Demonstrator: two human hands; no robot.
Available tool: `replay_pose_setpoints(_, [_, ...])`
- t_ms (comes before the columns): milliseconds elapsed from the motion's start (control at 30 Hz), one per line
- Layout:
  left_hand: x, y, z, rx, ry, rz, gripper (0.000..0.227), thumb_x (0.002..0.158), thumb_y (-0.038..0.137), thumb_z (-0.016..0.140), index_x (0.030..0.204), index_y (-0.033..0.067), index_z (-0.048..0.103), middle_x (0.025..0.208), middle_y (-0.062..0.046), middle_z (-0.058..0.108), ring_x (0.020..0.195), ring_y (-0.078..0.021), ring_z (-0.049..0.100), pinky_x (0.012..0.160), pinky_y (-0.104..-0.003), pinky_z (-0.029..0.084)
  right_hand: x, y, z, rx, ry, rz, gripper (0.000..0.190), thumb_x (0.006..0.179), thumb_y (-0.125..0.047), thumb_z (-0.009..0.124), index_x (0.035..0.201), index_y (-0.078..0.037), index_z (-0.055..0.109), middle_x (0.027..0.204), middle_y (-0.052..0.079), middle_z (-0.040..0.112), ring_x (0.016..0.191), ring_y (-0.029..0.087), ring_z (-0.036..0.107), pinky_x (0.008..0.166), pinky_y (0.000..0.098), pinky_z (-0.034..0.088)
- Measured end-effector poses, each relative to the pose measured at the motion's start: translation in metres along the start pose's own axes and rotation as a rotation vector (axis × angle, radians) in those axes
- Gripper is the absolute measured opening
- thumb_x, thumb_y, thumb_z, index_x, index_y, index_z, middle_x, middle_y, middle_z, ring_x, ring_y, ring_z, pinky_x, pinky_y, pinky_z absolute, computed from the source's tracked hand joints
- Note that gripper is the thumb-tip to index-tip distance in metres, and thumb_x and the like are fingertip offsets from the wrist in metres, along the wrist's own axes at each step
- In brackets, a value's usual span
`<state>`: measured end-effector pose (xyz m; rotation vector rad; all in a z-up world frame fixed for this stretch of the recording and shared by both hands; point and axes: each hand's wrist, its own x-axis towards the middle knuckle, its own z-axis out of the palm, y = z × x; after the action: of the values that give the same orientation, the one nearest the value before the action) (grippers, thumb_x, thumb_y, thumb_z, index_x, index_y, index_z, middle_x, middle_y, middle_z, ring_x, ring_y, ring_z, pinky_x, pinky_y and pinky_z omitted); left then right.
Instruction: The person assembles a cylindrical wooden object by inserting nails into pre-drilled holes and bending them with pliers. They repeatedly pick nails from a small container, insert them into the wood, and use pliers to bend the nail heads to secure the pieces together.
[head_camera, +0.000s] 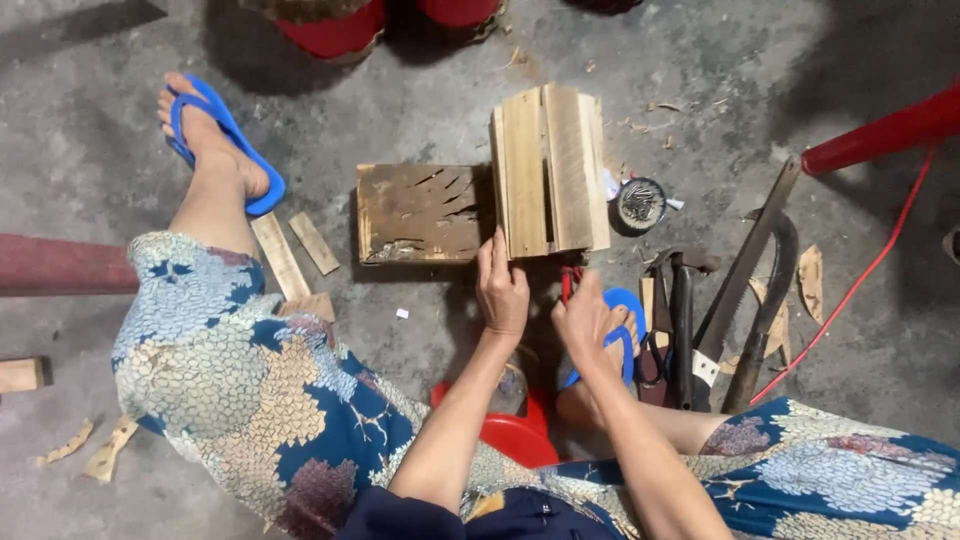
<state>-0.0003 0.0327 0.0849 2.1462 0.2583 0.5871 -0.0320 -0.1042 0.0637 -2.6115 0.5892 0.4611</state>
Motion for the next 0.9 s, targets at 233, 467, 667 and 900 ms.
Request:
replay_pose_setpoints(233, [0.005,-0.015,0.017,-0.093,-0.044,-0.143,0.071,0.075,0.000,0.078,0.143,0.0038,0.058,0.106,-0.014,0.064,0.102,-0.0386,0.069,0.086,-0.045,0.058,-0.033,0.040,0.036,-0.131,0.121,-0.395,0.024,0.092,-0.030,0.063,0.098,-0.010,0.052,0.080,0.016,0.056,0.081,0.043,0.066,0.071,0.0542,0.052])
replay_pose_setpoints(467, [0.008,-0.007,0.012,-0.146,-0.009,-0.216,0.061,0.075,-0.005,0.080,0.134,-0.0017,0.064,0.101,-0.021,0.067,0.099,-0.0433,0.069,0.085,-0.047,0.057,-0.022,0.034,0.035,-0.325,-0.140,-0.339,0.059,0.073,-0.052,0.081,0.109,-0.012,0.057,0.103,0.011,0.057,0.103,0.036,0.061,0.078,0.0564,0.054])
replay_pose_setpoints(667, [0.041,-0.073,0.006,-0.080,-0.561,-0.467,0.077,0.083,-0.002,0.072,0.153,0.0189,0.048,0.134,-0.022,0.064,0.124,-0.0378,0.063,0.104,-0.048,0.053,0.022,0.033,0.025,0.713,-0.081,0.328,0.035,0.088,-0.033,0.059,0.121,-0.022,0.061,0.108,0.003,0.071,0.103,0.027,0.071,0.098,0.0465,0.043])
replay_pose_setpoints(900, [0.172,-0.057,0.016,-0.137,-0.380,-0.386,0.049,0.107,0.036,0.054,0.151,0.0165,0.049,0.121,-0.014,0.073,0.120,-0.0328,0.066,0.104,-0.050,0.048,0.000,-0.020,-0.047,1.653,-0.269,0.652,0.057,0.102,-0.043,0.047,0.150,-0.012,0.043,0.143,0.014,0.050,0.130,0.030,0.054,0.111,0.0464,0.043])
